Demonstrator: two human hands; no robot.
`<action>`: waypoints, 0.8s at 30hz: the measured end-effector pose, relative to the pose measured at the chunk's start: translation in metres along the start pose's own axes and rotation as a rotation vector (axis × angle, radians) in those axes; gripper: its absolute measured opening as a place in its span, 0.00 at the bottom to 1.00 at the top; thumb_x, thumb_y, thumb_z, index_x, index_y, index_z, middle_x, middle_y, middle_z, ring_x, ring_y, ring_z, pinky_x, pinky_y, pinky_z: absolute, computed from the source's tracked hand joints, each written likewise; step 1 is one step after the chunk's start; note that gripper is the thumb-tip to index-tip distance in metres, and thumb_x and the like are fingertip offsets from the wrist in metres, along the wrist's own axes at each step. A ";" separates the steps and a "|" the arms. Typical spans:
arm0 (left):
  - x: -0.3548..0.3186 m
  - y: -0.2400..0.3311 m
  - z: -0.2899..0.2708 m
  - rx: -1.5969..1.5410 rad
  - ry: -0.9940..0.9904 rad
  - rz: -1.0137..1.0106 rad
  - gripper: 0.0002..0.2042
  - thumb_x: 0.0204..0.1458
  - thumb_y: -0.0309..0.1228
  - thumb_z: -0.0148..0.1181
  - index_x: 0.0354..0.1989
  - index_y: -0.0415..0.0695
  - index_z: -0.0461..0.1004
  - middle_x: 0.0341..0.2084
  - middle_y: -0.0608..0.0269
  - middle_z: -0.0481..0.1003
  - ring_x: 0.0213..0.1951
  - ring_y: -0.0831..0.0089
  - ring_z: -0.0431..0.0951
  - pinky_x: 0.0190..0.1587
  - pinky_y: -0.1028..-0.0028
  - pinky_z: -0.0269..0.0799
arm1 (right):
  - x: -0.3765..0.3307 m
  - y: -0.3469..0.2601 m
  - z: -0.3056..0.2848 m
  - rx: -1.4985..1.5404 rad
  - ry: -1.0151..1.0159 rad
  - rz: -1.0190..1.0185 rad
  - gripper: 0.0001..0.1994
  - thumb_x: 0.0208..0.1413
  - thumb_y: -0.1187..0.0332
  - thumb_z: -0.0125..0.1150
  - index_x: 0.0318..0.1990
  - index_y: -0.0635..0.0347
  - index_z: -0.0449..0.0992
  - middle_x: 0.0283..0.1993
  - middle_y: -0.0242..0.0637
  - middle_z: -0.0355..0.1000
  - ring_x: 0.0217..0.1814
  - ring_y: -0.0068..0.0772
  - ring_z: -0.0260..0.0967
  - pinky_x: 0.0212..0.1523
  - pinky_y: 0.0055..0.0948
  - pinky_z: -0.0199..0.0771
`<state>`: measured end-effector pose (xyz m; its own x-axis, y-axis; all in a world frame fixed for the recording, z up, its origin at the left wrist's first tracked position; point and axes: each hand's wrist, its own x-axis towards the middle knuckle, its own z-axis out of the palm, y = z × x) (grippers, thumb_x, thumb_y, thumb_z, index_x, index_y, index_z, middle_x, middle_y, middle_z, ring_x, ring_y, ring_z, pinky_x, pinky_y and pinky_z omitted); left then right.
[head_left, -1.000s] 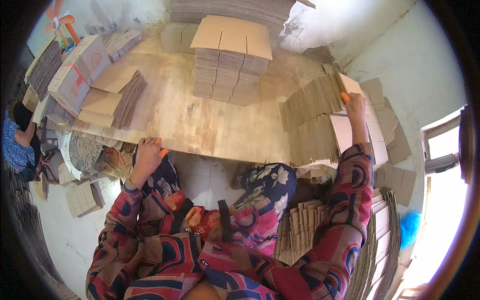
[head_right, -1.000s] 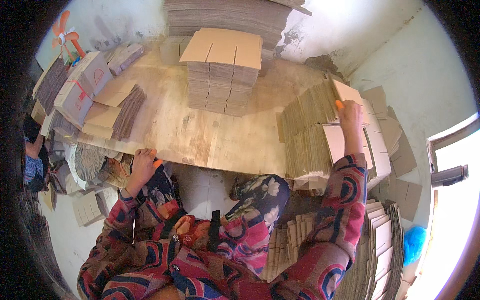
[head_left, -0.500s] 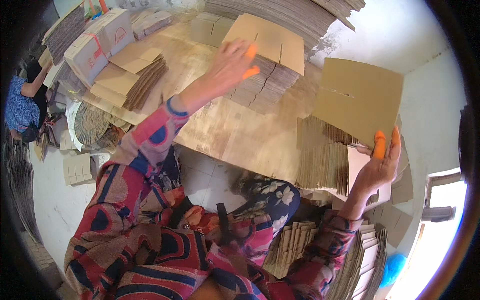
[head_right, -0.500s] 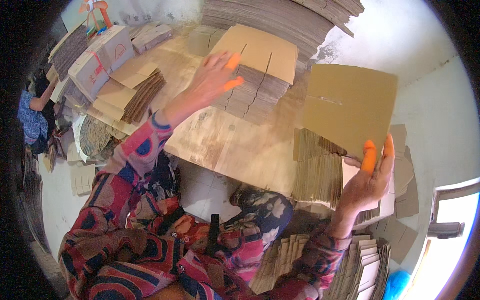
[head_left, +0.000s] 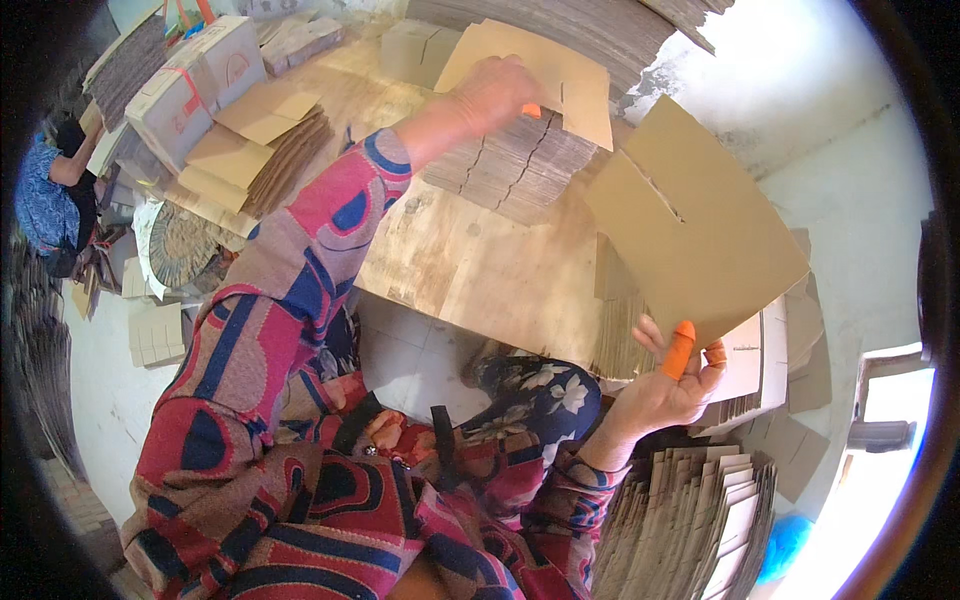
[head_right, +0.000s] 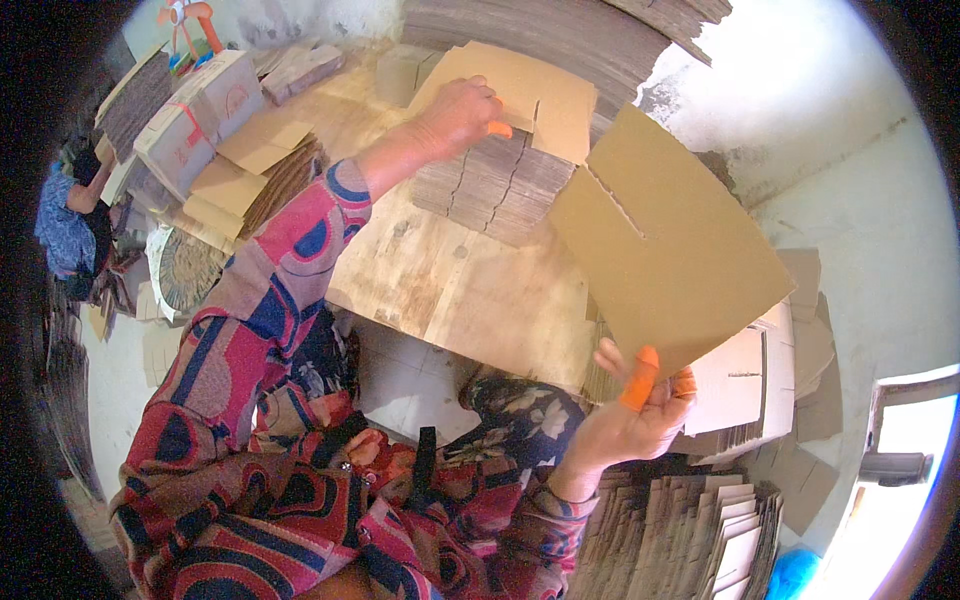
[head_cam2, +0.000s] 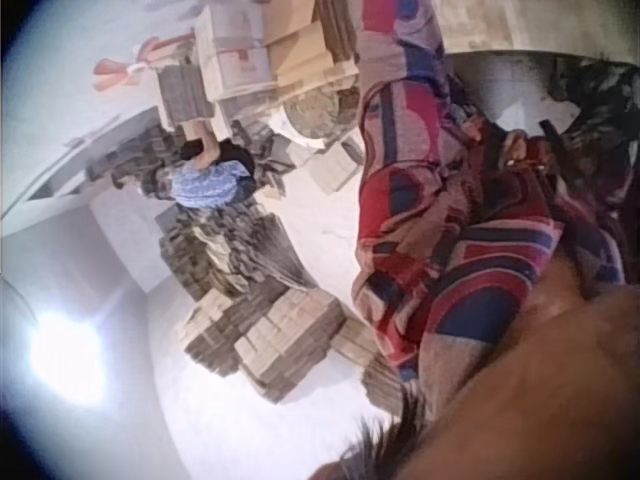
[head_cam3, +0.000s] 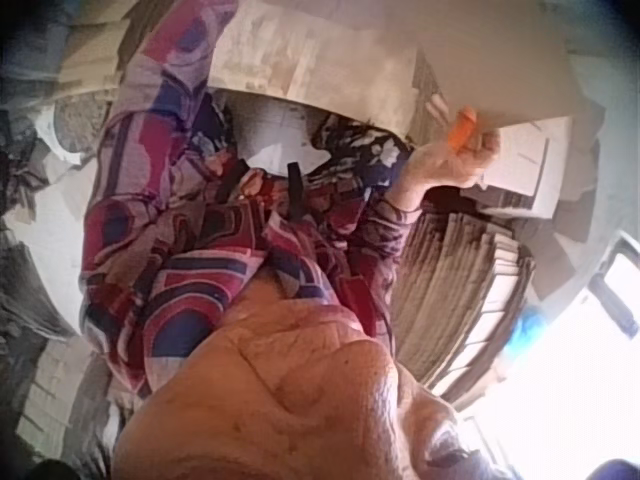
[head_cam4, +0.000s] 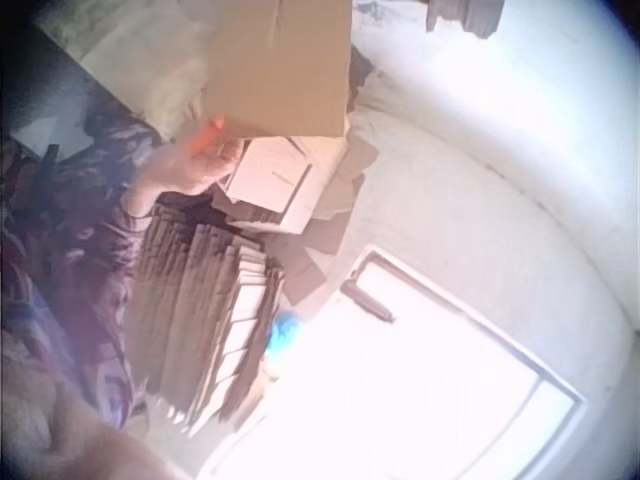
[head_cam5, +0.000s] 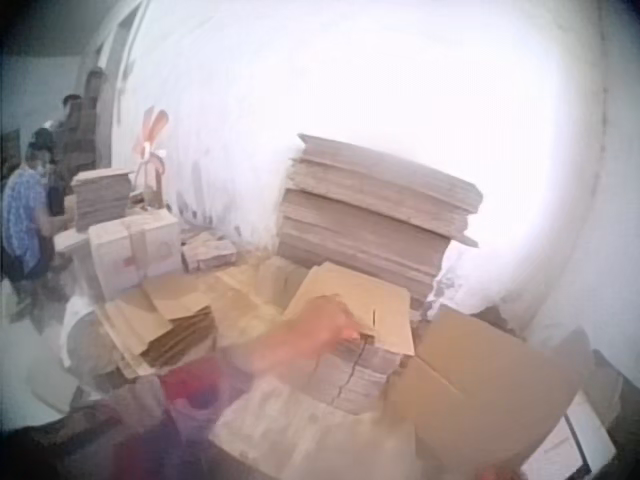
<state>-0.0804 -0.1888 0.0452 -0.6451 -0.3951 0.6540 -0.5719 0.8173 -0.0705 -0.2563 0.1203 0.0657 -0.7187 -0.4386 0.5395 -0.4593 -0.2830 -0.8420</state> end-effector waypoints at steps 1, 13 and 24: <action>0.003 0.001 -0.004 -0.012 -0.033 -0.035 0.12 0.50 0.38 0.56 0.26 0.41 0.72 0.23 0.60 0.72 0.34 0.61 0.72 0.37 0.63 0.69 | -0.004 -0.001 0.001 0.011 0.005 -0.026 0.13 0.60 0.78 0.50 0.50 0.72 0.59 0.42 0.54 0.73 0.31 0.45 0.77 0.25 0.29 0.82; 0.009 0.076 -0.152 0.314 0.108 0.143 0.06 0.41 0.26 0.55 0.29 0.42 0.69 0.22 0.60 0.71 0.33 0.63 0.73 0.33 0.64 0.69 | -0.020 -0.030 -0.013 -0.186 0.187 -0.454 0.22 0.58 0.82 0.50 0.60 0.74 0.58 0.61 0.50 0.62 0.30 0.40 0.76 0.28 0.27 0.82; -0.080 0.091 -0.091 -0.258 -0.421 -0.192 0.05 0.37 0.26 0.60 0.23 0.39 0.73 0.23 0.48 0.73 0.32 0.49 0.75 0.31 0.55 0.68 | -0.008 -0.075 -0.028 -0.334 0.049 -0.318 0.14 0.60 0.74 0.52 0.53 0.68 0.72 0.53 0.45 0.72 0.39 0.25 0.73 0.26 0.21 0.79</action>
<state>-0.0347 -0.0446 0.0546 -0.7190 -0.6385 0.2746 -0.5907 0.7695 0.2428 -0.2304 0.1687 0.1242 -0.5348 -0.3310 0.7774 -0.7985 -0.1029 -0.5931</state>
